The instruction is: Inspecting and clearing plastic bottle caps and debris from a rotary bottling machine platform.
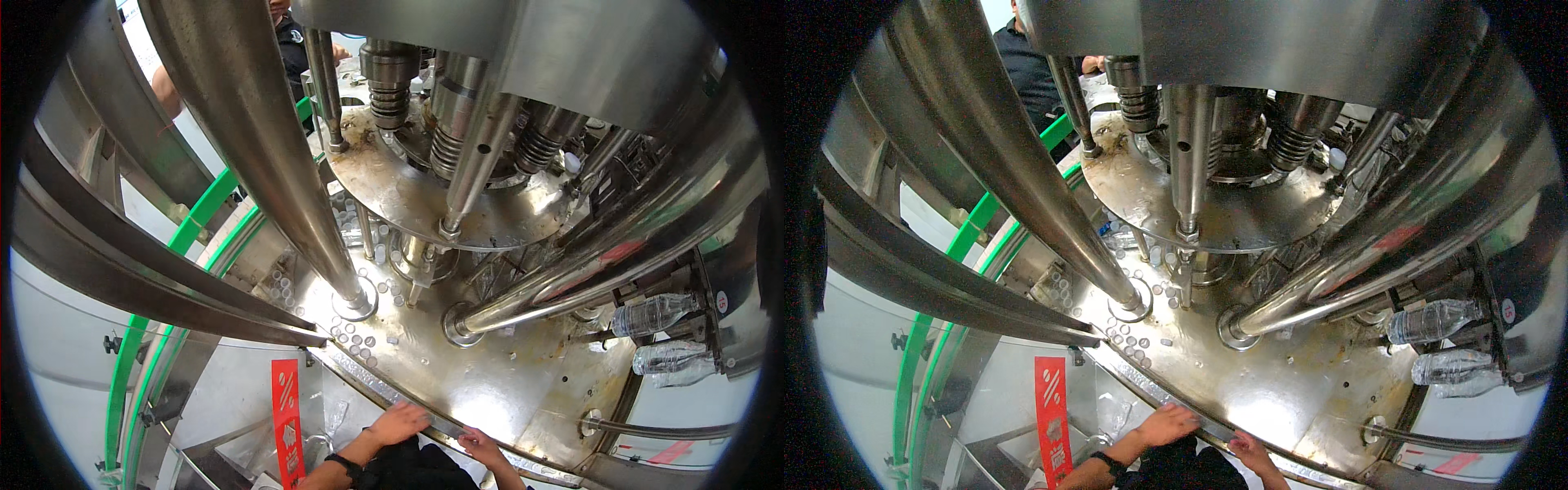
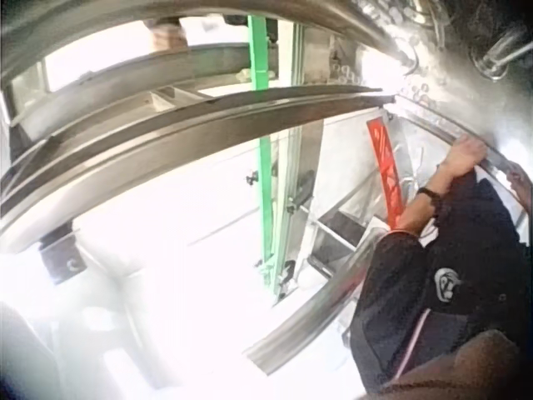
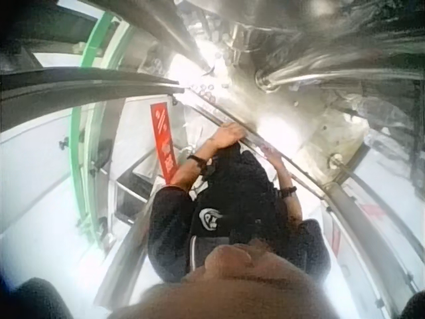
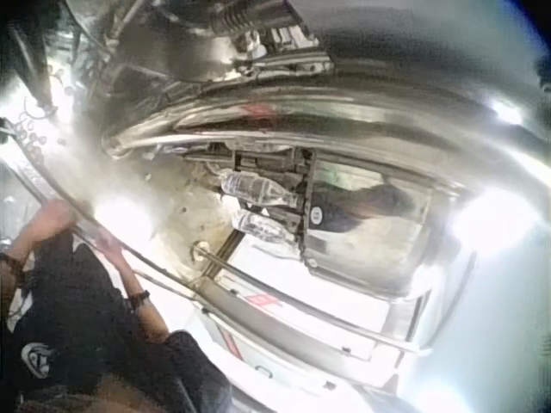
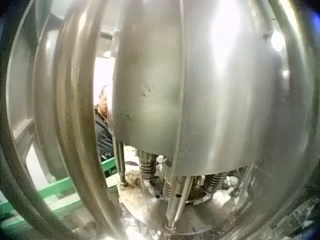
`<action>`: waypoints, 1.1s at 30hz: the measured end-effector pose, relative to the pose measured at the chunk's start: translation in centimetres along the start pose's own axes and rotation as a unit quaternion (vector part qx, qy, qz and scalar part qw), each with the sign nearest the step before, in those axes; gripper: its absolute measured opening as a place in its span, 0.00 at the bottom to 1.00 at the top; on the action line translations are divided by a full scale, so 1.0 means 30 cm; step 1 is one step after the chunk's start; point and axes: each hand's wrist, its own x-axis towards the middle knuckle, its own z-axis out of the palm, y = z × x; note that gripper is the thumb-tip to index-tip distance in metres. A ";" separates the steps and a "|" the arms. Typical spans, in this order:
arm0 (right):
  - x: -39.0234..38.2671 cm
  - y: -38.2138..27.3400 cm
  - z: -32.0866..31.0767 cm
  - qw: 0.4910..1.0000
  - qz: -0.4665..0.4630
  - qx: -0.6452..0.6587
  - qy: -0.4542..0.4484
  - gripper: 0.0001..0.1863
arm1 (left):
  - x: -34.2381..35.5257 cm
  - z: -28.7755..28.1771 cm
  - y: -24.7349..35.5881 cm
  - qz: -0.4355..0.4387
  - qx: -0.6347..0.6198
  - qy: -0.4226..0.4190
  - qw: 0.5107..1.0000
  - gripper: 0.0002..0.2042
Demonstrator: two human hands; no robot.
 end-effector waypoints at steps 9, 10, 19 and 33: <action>0.059 -0.037 -0.025 0.999 -0.025 0.028 0.022 0.32 | 0.180 -0.187 -0.173 -0.251 0.010 -0.002 0.968 0.09; 0.034 -0.065 -0.029 0.999 -0.030 0.026 0.018 0.30 | 0.230 -0.197 -0.208 -0.206 0.013 0.046 0.977 0.10; -0.209 0.314 -0.188 0.993 0.106 0.047 0.031 0.31 | 0.763 -0.169 -0.850 -0.297 0.316 0.101 0.895 0.21; -0.112 0.333 -0.284 0.963 -0.064 0.251 -0.069 0.35 | 0.777 -0.176 -0.809 -0.353 0.030 0.207 0.912 0.09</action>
